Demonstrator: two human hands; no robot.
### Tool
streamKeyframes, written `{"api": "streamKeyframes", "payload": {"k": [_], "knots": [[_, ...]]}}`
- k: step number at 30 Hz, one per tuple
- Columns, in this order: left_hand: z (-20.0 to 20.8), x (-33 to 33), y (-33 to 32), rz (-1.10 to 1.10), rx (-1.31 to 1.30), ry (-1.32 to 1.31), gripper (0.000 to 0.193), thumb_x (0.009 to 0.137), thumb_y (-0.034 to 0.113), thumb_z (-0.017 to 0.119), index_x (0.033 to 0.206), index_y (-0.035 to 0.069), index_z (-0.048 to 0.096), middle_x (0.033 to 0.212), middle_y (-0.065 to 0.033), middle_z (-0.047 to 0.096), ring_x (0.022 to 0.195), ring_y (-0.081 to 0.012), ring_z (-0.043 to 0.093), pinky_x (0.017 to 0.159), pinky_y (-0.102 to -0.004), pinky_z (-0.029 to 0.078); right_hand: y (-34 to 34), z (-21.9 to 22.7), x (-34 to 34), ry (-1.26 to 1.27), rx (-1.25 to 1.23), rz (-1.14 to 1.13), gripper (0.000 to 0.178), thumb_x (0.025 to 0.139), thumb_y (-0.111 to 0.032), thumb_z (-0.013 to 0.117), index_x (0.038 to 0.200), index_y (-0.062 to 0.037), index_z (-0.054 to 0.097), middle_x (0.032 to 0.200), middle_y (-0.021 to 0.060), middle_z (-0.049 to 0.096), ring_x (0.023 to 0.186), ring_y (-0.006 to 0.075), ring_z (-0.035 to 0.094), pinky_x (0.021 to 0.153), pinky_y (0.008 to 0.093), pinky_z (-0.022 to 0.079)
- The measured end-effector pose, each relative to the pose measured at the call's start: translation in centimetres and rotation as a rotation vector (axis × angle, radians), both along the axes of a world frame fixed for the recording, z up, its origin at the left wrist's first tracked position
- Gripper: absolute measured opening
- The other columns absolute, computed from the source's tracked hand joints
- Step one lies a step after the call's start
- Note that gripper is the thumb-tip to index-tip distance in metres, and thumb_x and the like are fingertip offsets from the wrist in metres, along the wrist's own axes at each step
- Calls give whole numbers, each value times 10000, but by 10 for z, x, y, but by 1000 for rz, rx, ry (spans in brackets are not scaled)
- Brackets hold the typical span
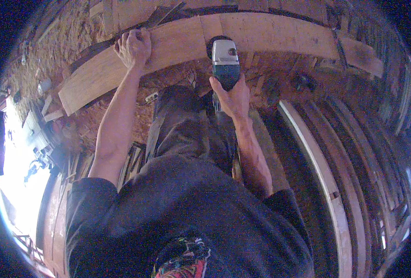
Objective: The person picks up a wooden plank, inspects it, and uses an orbital sander to smooth its surface. They repeatedly sand different sections of the plank, repositioning it as needed.
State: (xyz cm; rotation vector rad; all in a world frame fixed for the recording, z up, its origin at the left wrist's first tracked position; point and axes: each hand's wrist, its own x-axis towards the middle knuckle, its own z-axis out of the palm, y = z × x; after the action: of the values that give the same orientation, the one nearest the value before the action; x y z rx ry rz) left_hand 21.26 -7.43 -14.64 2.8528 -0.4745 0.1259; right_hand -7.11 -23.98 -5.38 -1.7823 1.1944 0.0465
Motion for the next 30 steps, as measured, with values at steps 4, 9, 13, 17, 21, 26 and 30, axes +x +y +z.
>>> {"api": "streamKeyframes", "payload": {"k": [4,9,13,17,21,26,30], "knots": [[-2,1,2,0,-17,-1,458,969,513,556,1066,110,752,1130,-136,711,1170,-319,610,1130,-500,325,0,-10,-5,-52,68,-25,638,814,-422,867,1222,0,620,984,107,739,849,195,708,780,374,571],[-3,-1,2,21,29,-30,416,968,529,580,1059,162,753,1153,-103,715,1171,-315,617,1113,-490,356,-5,-4,0,3,-35,34,623,824,-446,854,1204,-8,628,977,108,738,840,201,711,763,366,568],[0,-3,-1,12,2,-1,462,973,508,550,1060,105,758,1134,-148,716,1177,-327,612,1129,-507,328,-17,-5,14,-14,-77,91,593,834,-451,842,1176,-9,643,935,110,742,814,204,714,751,365,566],[-2,-3,1,14,-32,-20,458,964,506,560,1040,103,764,1124,-147,719,1185,-332,609,1129,-510,327,-31,-1,41,-78,-30,116,626,817,-492,837,1143,12,658,906,137,748,812,258,727,753,400,568],[-3,0,-2,17,-40,11,461,959,508,562,1060,106,763,1133,-147,714,1192,-336,605,1132,-514,324,-45,-6,65,-72,-52,145,670,802,-553,817,1118,18,666,933,187,755,842,352,748,758,461,573],[-5,0,1,20,-23,26,481,959,521,548,1109,113,754,1177,-145,701,1203,-342,598,1144,-521,309,-48,0,86,-141,5,116,596,802,-542,816,1081,-27,704,935,150,756,820,332,739,760,442,569],[0,0,-1,27,-16,62,483,961,523,544,1123,117,750,1202,-143,699,1215,-343,595,1151,-526,299,-55,-19,93,-156,10,120,477,852,-465,811,1044,-38,724,839,77,728,724,211,701,677,380,552]]}}
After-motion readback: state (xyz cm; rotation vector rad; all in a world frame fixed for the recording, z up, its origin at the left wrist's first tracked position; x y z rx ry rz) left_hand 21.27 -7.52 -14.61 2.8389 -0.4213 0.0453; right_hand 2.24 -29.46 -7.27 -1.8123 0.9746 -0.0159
